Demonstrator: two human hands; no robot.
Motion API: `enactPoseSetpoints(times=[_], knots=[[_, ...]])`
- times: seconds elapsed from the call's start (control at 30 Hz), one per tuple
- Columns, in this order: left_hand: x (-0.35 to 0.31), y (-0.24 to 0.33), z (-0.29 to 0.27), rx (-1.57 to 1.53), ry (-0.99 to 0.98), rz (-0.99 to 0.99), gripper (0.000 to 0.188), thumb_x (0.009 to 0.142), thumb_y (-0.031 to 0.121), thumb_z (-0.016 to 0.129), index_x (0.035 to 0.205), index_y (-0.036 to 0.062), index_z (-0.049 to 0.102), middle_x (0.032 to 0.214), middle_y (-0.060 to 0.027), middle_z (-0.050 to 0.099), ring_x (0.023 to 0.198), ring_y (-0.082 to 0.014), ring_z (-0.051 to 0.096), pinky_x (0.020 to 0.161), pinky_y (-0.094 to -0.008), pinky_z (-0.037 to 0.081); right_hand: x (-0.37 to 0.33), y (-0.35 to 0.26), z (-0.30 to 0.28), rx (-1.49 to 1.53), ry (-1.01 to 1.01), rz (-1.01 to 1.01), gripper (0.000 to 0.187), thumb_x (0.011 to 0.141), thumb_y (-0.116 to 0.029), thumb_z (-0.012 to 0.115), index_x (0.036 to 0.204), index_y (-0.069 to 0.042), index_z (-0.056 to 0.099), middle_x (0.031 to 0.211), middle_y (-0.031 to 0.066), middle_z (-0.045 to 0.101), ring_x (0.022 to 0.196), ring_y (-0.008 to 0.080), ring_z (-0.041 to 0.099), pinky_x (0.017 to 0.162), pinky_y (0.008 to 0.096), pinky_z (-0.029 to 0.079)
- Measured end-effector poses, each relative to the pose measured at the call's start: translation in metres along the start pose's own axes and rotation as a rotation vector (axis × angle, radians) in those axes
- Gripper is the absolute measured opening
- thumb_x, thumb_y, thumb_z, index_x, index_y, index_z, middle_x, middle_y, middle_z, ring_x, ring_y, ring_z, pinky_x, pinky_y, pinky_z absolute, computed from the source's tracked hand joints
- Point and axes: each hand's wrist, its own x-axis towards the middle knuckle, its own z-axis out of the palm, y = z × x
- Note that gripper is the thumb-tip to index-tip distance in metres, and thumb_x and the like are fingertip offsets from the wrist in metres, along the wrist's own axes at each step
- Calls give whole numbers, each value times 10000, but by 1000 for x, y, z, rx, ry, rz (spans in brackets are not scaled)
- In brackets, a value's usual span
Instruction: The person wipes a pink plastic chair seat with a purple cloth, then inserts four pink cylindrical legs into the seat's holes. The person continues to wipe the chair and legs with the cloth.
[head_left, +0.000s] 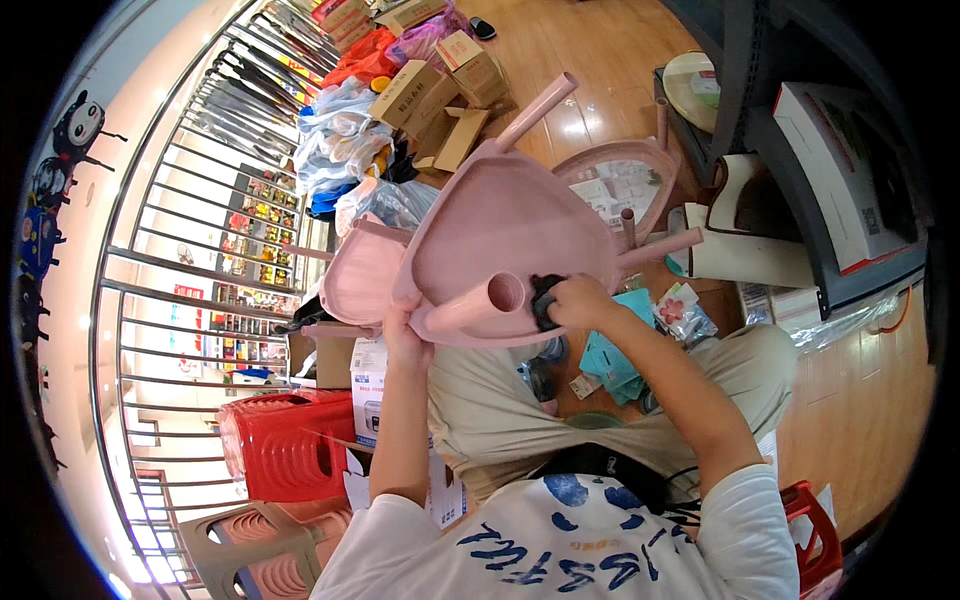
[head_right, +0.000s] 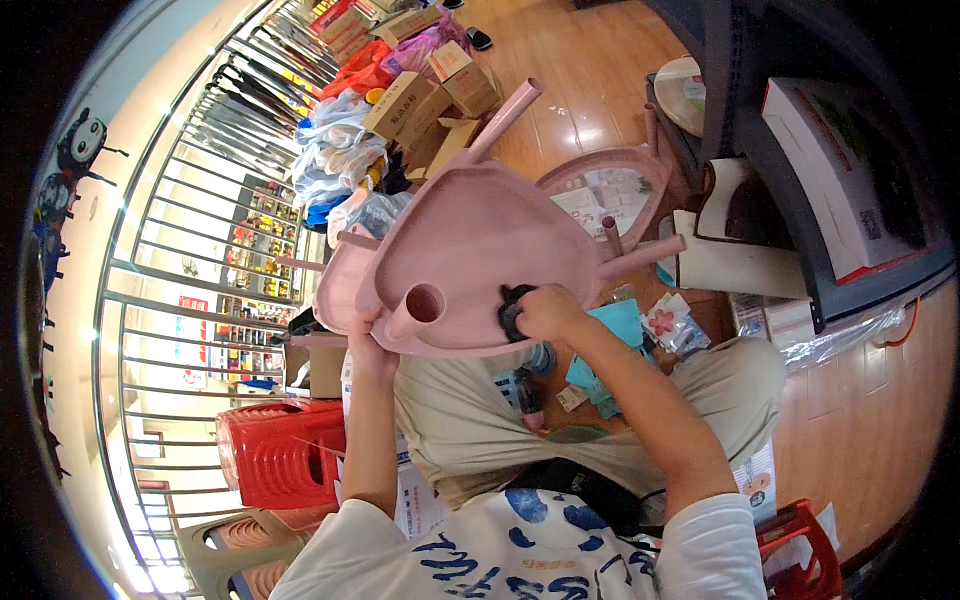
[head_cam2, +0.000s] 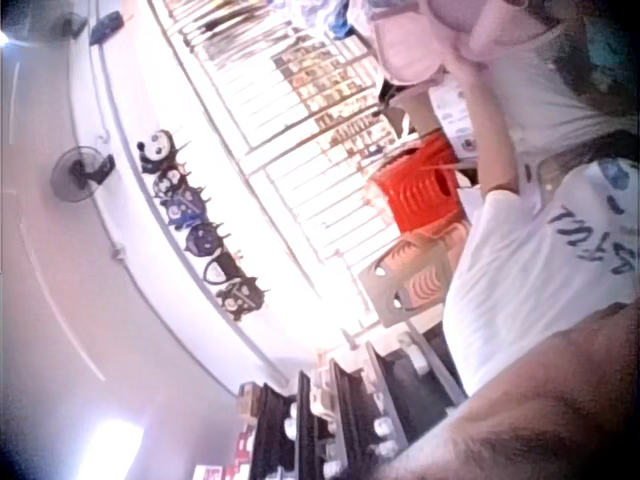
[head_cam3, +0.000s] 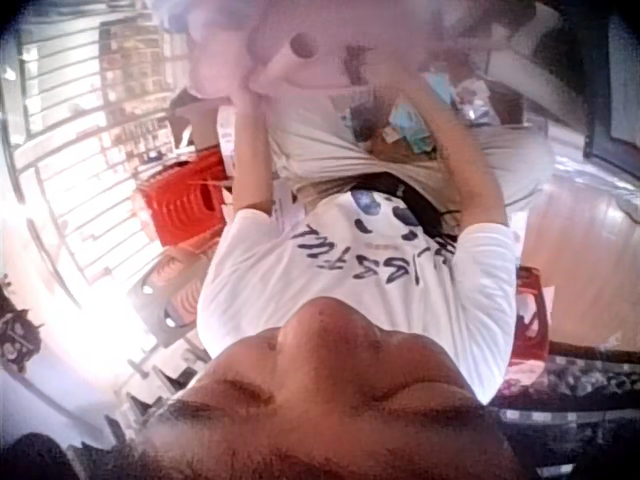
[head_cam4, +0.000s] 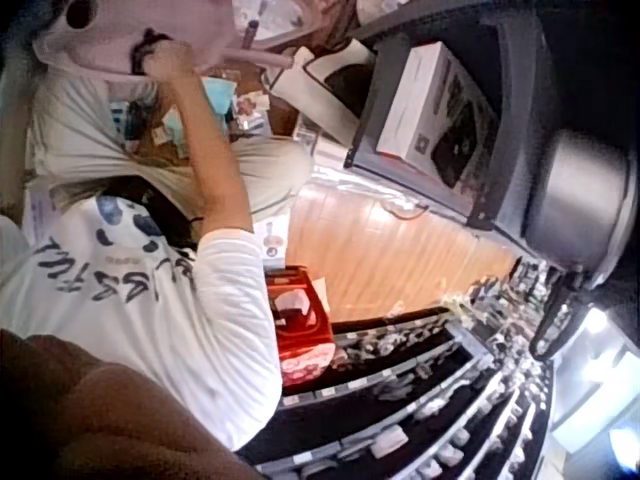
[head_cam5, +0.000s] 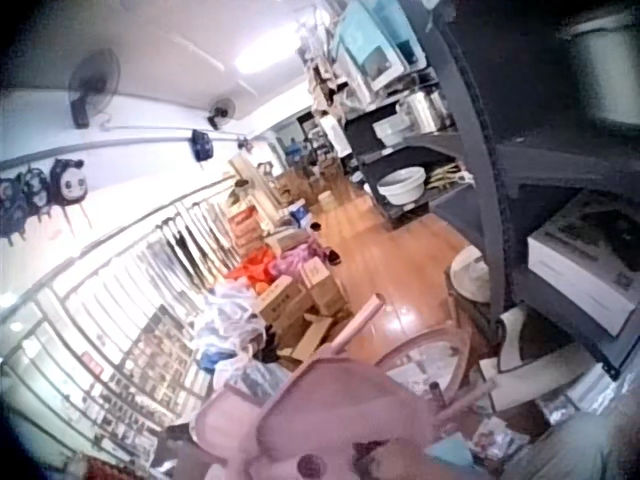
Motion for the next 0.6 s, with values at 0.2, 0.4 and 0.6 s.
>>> enactPoseSetpoints(times=[0.2, 0.4, 0.6], knots=[[4, -14, 5, -38, 111, 19, 388, 822, 168, 516, 1173, 3, 494, 1100, -86, 565, 1013, -207, 562, 882, -339, 455, 23, -62, 23, 513, 273, 42, 303, 780, -254, 512, 934, -26, 639, 908, 254, 629, 873, 413, 605, 777, 474, 472], [1, 3, 11, -76, 135, 28, 395, 797, 169, 516, 1159, 10, 508, 1106, -88, 575, 1025, -233, 559, 911, -364, 445, 33, -48, 24, 668, 115, -338, 302, 820, -191, 578, 1063, -10, 583, 1007, 206, 622, 996, 346, 587, 848, 397, 444], [-6, 1, 2, -150, 202, -18, 339, 765, 137, 495, 1077, 9, 532, 1001, -99, 598, 963, -229, 574, 885, -369, 455, 51, -19, 14, 320, 337, -274, 440, 830, -169, 550, 1197, 71, 510, 1295, 272, 454, 1217, 364, 446, 1034, 398, 349]])
